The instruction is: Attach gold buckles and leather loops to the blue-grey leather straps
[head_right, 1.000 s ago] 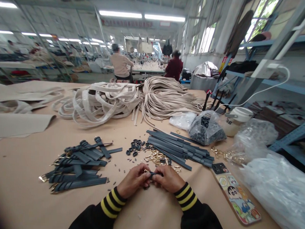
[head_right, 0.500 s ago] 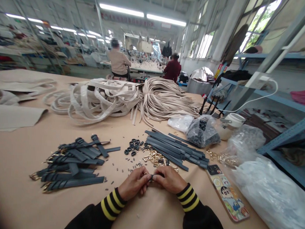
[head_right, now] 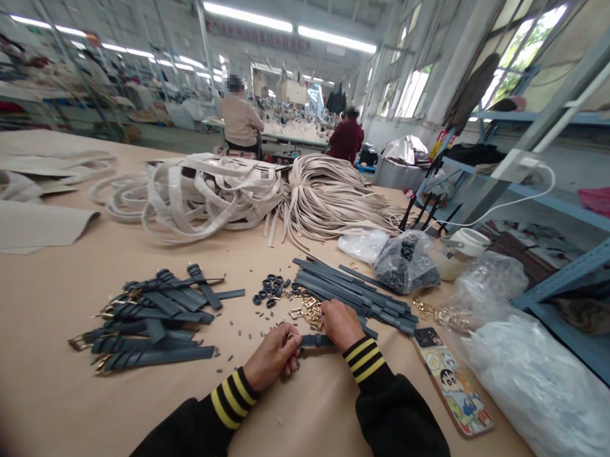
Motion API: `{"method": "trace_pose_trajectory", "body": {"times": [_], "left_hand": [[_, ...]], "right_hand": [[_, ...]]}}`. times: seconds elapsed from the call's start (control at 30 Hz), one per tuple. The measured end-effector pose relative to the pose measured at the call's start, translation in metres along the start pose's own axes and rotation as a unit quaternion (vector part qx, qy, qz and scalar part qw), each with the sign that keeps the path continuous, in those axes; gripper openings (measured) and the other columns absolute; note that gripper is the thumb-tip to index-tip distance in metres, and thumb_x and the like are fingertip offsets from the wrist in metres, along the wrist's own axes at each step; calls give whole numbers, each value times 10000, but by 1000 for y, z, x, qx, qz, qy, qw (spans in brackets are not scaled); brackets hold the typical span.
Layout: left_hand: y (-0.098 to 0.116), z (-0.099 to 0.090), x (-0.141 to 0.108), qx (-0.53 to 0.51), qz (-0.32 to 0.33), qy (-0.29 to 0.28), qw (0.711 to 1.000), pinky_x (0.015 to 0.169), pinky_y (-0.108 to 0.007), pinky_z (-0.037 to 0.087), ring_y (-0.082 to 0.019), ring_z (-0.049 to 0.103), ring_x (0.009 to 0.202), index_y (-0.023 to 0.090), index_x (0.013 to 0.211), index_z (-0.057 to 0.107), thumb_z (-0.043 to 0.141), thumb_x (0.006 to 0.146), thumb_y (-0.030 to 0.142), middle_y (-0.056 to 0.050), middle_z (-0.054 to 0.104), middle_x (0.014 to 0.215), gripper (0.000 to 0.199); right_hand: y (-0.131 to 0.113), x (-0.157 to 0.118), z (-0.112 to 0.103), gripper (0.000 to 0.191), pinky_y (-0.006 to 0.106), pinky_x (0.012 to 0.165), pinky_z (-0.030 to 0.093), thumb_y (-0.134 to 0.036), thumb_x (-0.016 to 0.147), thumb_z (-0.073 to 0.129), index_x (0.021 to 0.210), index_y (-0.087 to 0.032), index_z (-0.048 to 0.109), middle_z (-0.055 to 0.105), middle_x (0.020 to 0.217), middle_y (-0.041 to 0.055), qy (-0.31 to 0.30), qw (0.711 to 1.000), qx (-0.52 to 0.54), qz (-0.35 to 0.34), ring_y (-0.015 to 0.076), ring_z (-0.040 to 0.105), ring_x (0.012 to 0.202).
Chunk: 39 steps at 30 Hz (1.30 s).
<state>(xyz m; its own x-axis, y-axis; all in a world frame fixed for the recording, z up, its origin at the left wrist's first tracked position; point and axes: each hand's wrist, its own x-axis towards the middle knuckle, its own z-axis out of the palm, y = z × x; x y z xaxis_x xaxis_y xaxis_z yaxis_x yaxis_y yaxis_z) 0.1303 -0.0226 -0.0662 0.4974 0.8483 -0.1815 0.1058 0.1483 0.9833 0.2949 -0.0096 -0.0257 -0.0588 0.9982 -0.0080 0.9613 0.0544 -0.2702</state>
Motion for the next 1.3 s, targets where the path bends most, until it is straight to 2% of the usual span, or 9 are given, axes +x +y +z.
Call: {"method": "trace_pose_trajectory", "body": {"times": [0.1,0.17,0.27,0.33,0.47,0.63,0.73,0.93,1.3], "left_hand": [[3,-1,1,-38,5,4,999,282,-127,308,-50,409,282,174,689,390,457,760,370,67,496,407,219],[4,-3,2,-65,6,5,998,299,-128,331,-49,436,305,170,695,392,487,742,364,61,515,440,221],[3,-3,4,-94,6,16,995,325,-129,360,-51,473,343,164,696,393,511,726,348,50,538,486,220],[3,-2,4,-96,7,22,995,318,-126,350,-49,468,339,163,702,394,509,728,350,52,538,486,221],[4,2,1,-77,7,26,997,268,-116,274,-38,389,261,169,701,400,478,748,385,85,477,409,235],[3,2,1,-87,19,43,995,272,-118,293,-40,403,272,170,693,402,468,753,412,84,478,420,259],[3,2,2,-87,20,40,995,273,-119,296,-39,404,274,168,707,406,470,755,405,84,482,433,250],[2,2,2,-66,28,30,997,271,-118,287,-39,406,286,171,725,398,458,768,394,83,482,456,235],[-1,3,1,-11,58,29,998,289,-130,292,-49,394,297,180,717,403,419,797,398,77,476,444,233]], "right_hand": [[1,-8,-6,90,271,673,420,-171,794,445,824,-171,530,604,787,56,25,999,35,15,181,589,767],[-1,-19,-10,95,251,582,453,-221,816,425,881,-182,483,586,751,24,31,984,172,31,154,598,672],[-7,-39,-11,162,216,458,466,-323,801,469,887,-188,446,542,695,-17,10,896,442,52,123,587,565],[-12,-51,-7,206,207,469,482,-352,769,523,866,-184,454,530,685,-28,-3,841,538,67,104,580,556],[-19,-59,9,271,205,497,501,-383,713,591,843,-179,469,537,688,-31,3,793,598,115,88,579,546],[-21,-56,23,346,249,525,523,-428,686,603,889,-174,483,549,696,-18,41,793,591,140,110,587,559],[-20,-57,24,351,277,578,533,-435,696,593,911,-169,513,555,733,-1,21,798,587,130,127,594,607],[-20,-63,21,289,261,570,519,-412,705,602,792,-172,465,536,676,-23,-17,814,571,103,123,584,607],[-17,-53,28,357,298,521,501,-453,597,673,625,-177,449,548,530,-22,41,823,540,171,144,563,512]]}}
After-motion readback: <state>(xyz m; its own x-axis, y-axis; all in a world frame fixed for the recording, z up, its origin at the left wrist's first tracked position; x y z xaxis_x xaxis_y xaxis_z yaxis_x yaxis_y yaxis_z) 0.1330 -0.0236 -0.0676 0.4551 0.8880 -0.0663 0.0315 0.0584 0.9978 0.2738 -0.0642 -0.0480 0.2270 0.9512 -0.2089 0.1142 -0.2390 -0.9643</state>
